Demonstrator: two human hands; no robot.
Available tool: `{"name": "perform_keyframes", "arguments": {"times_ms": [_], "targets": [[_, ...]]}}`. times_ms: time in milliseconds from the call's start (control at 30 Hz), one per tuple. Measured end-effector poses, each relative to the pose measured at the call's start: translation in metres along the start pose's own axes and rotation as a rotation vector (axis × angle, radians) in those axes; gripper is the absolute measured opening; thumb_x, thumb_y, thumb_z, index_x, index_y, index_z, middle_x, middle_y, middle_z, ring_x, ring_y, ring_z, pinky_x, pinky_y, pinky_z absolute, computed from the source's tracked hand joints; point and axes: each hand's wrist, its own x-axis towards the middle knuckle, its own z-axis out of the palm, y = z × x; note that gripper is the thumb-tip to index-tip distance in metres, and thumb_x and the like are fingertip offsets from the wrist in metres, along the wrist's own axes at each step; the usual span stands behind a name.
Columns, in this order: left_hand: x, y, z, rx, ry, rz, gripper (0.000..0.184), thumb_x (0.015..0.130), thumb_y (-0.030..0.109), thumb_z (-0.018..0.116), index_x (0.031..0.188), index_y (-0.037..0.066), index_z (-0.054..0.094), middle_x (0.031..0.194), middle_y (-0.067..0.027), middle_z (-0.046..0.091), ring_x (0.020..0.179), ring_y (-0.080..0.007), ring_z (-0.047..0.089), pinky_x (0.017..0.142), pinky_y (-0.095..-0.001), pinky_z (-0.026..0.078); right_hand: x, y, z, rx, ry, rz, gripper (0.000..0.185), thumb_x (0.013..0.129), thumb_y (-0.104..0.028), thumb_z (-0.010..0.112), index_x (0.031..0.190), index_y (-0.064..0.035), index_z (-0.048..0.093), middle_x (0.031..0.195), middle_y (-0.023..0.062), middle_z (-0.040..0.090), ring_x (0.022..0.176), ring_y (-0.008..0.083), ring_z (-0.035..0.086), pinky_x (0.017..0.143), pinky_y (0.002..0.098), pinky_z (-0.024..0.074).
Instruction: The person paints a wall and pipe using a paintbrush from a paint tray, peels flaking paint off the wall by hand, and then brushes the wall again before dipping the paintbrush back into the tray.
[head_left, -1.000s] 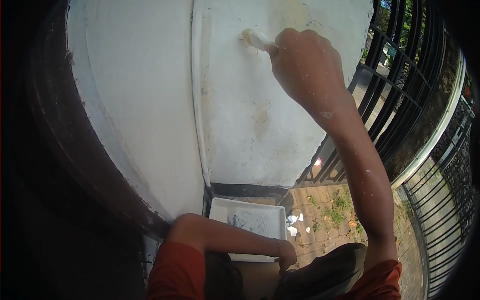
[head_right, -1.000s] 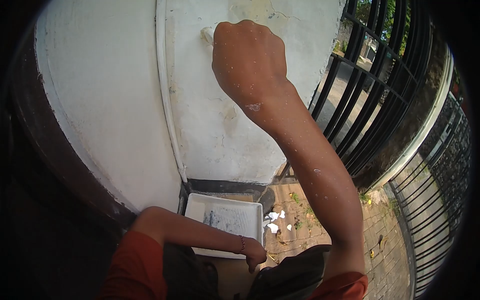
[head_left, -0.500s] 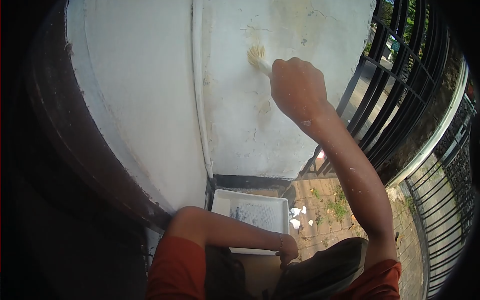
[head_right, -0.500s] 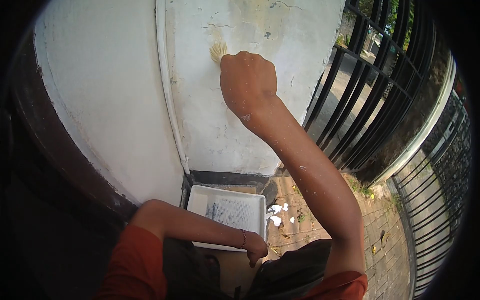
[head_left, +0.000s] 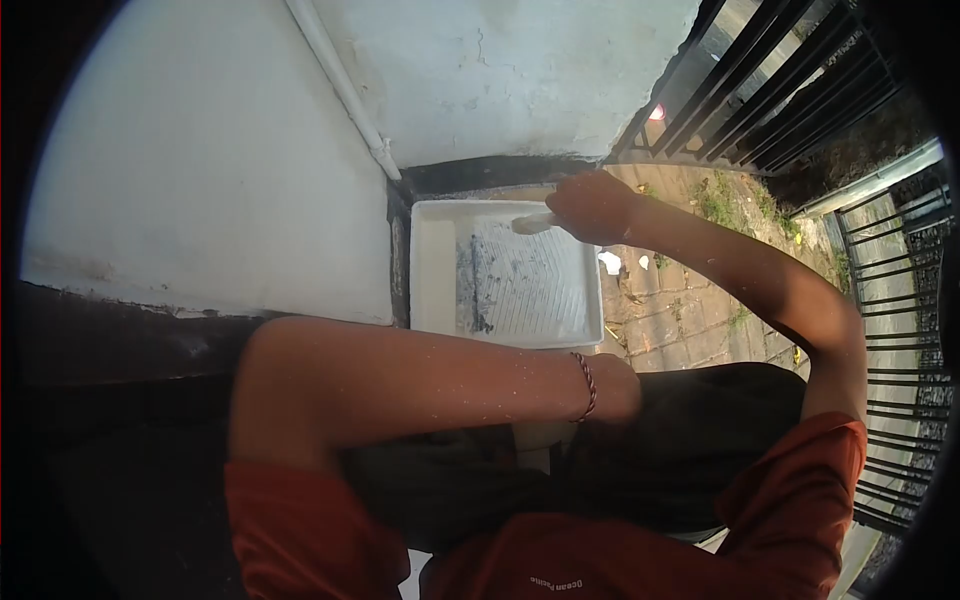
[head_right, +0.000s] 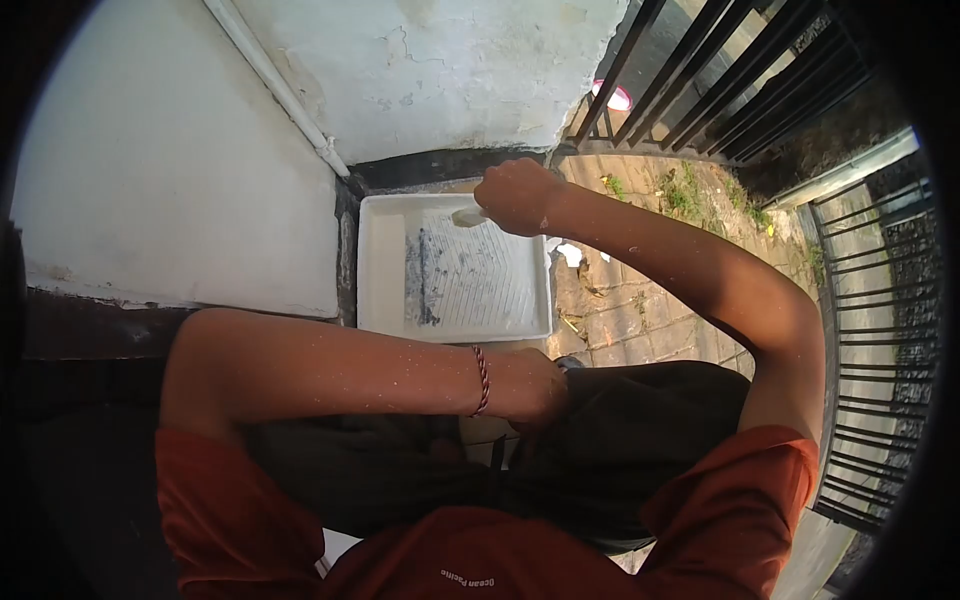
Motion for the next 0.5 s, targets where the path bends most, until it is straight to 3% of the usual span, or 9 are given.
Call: {"name": "perform_keyframes", "arguments": {"times_ms": [67, 100, 167, 267, 433, 500], "targets": [[-0.004, 0.001, 0.013, -0.011, 0.317, 0.119, 0.027, 0.076, 0.036, 0.072, 0.091, 0.015, 0.074, 0.091, -0.0087, 0.071, 0.092, -0.0224, 0.067, 0.069, -0.0395, 0.053, -0.007, 0.005, 0.044, -0.031, -0.155, 0.013, 0.015, 0.083, -0.013, 0.057, 0.078, -0.0012, 0.064, 0.078, 0.0194, 0.065, 0.076, 0.0364, 0.066, 0.066, 0.0447, 0.052], [-0.004, 0.005, 0.012, -0.026, 0.309, 0.12, 0.027, 0.076, 0.036, 0.072, 0.091, 0.015, 0.074, 0.091, -0.0087, 0.071, 0.092, -0.0224, 0.067, 0.069, -0.0395, 0.053, -0.01, 0.008, 0.056, -0.015, -0.159, 0.007, 0.015, 0.083, -0.013, 0.057, 0.078, -0.0012, 0.064, 0.078, 0.0194, 0.065, 0.076, 0.0364, 0.066, 0.066, 0.0447, 0.052], [-0.001, 0.017, 0.005, -0.098, -0.002, -0.062, 0.028, 0.078, 0.033, 0.071, 0.098, 0.014, 0.073, 0.099, -0.0084, 0.07, 0.097, -0.0241, 0.066, 0.076, -0.0429, 0.053, -0.018, 0.014, 0.077, 0.043, -0.095, 0.03, 0.01, 0.082, -0.009, 0.055, 0.08, -0.0017, 0.06, 0.078, 0.0181, 0.064, 0.074, 0.0358, 0.066, 0.065, 0.0455, 0.052], [0.039, 0.026, 0.028, 0.065, -0.18, -0.092, 0.032, 0.08, 0.03, 0.069, 0.108, 0.014, 0.071, 0.111, -0.0083, 0.068, 0.104, -0.0277, 0.064, 0.085, -0.0485, 0.049, -0.016, 0.025, 0.095, 0.058, -0.046, 0.019, 0.02, 0.088, -0.016, 0.054, 0.103, -0.0039, 0.058, 0.083, 0.0157, 0.059, 0.076, 0.0353, 0.063, 0.066, 0.0461, 0.05], [0.002, 0.028, -0.001, 0.031, -0.118, -0.088, 0.034, 0.084, 0.028, 0.065, 0.114, 0.012, 0.068, 0.117, -0.0088, 0.065, 0.108, -0.0298, 0.062, 0.092, -0.0528, 0.044, 0.002, 0.047, 0.108, 0.09, 0.053, -0.038, 0.037, 0.093, -0.025, 0.05, 0.123, -0.0051, 0.056, 0.083, 0.0181, 0.06, 0.079, 0.0349, 0.063, 0.071, 0.0453, 0.0495], [-0.001, 0.025, -0.004, 0.023, -0.063, -0.08, 0.033, 0.085, 0.028, 0.062, 0.113, 0.012, 0.068, 0.116, -0.0105, 0.066, 0.107, -0.0309, 0.062, 0.092, -0.0533, 0.044, 0.008, 0.046, 0.086, 0.273, -0.192, 0.248, 0.04, 0.087, -0.005, 0.051, 0.126, -0.012, 0.056, 0.099, 0.0243, 0.059, 0.081, 0.038, 0.064, 0.069, 0.0458, 0.0527]]}}
